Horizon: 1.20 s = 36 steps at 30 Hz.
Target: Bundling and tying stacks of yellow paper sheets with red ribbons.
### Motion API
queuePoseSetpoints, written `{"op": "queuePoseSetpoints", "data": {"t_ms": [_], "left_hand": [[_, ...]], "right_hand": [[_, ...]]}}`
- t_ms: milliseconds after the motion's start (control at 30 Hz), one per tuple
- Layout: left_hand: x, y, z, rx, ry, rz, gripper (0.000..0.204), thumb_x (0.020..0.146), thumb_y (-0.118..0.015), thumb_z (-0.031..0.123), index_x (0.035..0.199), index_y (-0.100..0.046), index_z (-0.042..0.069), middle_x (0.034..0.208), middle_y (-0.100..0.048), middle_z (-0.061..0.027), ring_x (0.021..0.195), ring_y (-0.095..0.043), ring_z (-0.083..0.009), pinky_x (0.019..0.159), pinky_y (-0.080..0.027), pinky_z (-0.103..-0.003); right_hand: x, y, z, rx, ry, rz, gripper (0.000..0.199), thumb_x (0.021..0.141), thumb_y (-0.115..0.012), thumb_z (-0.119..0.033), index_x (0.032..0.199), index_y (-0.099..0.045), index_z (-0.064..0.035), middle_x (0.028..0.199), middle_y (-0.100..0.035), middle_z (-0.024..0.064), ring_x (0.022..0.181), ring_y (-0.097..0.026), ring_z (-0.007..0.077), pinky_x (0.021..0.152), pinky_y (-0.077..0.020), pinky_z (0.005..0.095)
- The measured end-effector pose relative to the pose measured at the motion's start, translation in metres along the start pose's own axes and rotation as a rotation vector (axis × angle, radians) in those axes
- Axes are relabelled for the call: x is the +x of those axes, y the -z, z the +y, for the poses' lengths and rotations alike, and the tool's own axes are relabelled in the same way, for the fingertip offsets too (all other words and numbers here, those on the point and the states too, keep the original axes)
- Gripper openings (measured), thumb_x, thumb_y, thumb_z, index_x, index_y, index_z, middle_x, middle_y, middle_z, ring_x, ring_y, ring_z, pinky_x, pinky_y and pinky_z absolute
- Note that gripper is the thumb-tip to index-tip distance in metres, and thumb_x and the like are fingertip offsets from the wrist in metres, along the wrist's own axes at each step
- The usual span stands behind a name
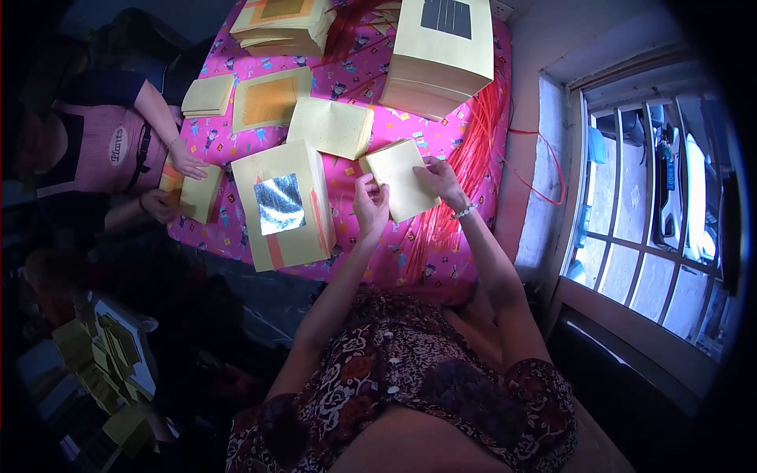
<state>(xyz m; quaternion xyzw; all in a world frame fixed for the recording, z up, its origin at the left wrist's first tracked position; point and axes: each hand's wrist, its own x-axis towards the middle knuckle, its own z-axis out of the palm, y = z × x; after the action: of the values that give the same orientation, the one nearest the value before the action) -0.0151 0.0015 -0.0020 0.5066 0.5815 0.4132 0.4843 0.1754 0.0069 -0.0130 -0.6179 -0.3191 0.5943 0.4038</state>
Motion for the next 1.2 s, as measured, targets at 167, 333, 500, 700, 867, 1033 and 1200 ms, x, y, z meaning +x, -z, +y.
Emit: {"op": "queuePoseSetpoints", "data": {"t_ms": [167,333,500,700,867,1033,1200], "left_hand": [[0.005,0.004,-0.013,0.002,0.034,0.025,0.039,0.082,-0.069,0.008,0.115,-0.048,0.003,0.082,-0.062,-0.0085,0.068,-0.059,-0.0144,0.058,-0.049,-0.028],[0.005,0.000,-0.016,0.068,0.010,0.024,0.042,0.083,-0.068,0.012,0.117,-0.046,0.001,0.093,-0.060,-0.0127,0.077,-0.060,-0.0171,0.066,-0.050,-0.031],[0.005,-0.020,-0.047,0.437,0.017,0.209,0.055,0.090,-0.061,0.029,0.130,-0.039,-0.002,0.118,-0.051,-0.0206,0.101,-0.056,-0.0262,0.086,-0.046,-0.039],[0.003,-0.029,-0.024,-0.313,0.505,-0.008,0.078,0.095,-0.036,0.055,0.147,-0.015,0.001,0.146,-0.028,-0.0205,0.132,-0.032,-0.0276,0.105,-0.031,-0.039],[0.001,-0.030,-0.018,-0.431,0.458,-0.035,0.084,0.094,-0.038,0.059,0.148,-0.009,0.002,0.143,-0.029,-0.0226,0.129,-0.036,-0.0327,0.104,-0.032,-0.043],[0.008,-0.037,-0.031,-0.001,0.646,0.038,0.081,0.093,-0.033,0.063,0.147,-0.018,0.005,0.142,-0.028,-0.0262,0.130,-0.033,-0.0363,0.105,-0.030,-0.045],[0.003,-0.034,-0.042,0.189,0.453,0.013,0.084,0.091,-0.036,0.065,0.148,-0.018,0.007,0.134,-0.028,-0.0321,0.124,-0.031,-0.0452,0.103,-0.029,-0.053]], "right_hand": [[0.003,-0.010,-0.006,-0.281,0.028,0.111,0.029,0.086,-0.067,-0.020,0.108,-0.061,-0.0033,0.080,-0.067,0.0088,0.072,-0.063,0.0155,0.064,-0.0517,0.0289],[0.009,-0.011,0.013,-0.673,0.316,0.252,0.039,0.082,-0.069,-0.022,0.114,-0.057,-0.0019,0.083,-0.064,0.0182,0.081,-0.063,0.0301,0.075,-0.0509,0.0390],[0.012,-0.019,0.031,-0.787,0.366,0.381,0.033,0.092,-0.057,-0.025,0.109,-0.052,0.0027,0.085,-0.060,0.0203,0.078,-0.061,0.0285,0.071,-0.0470,0.0416],[0.004,-0.025,0.018,-0.555,0.097,0.220,0.041,0.097,-0.046,-0.036,0.103,-0.051,0.0044,0.076,-0.058,0.0179,0.070,-0.060,0.0247,0.066,-0.0461,0.0402],[0.002,-0.023,0.013,-0.605,-0.026,0.200,0.042,0.097,-0.046,-0.038,0.102,-0.051,0.0037,0.078,-0.059,0.0191,0.072,-0.060,0.0244,0.068,-0.0464,0.0410],[0.004,-0.028,0.020,-0.613,0.089,0.257,0.043,0.097,-0.047,-0.038,0.099,-0.052,0.0045,0.079,-0.059,0.0191,0.074,-0.059,0.0243,0.069,-0.0461,0.0403],[0.010,-0.022,0.025,-0.591,0.029,0.157,0.048,0.095,-0.048,-0.038,0.110,-0.052,0.0074,0.100,-0.057,0.0288,0.094,-0.058,0.0403,0.083,-0.0440,0.0458]]}}
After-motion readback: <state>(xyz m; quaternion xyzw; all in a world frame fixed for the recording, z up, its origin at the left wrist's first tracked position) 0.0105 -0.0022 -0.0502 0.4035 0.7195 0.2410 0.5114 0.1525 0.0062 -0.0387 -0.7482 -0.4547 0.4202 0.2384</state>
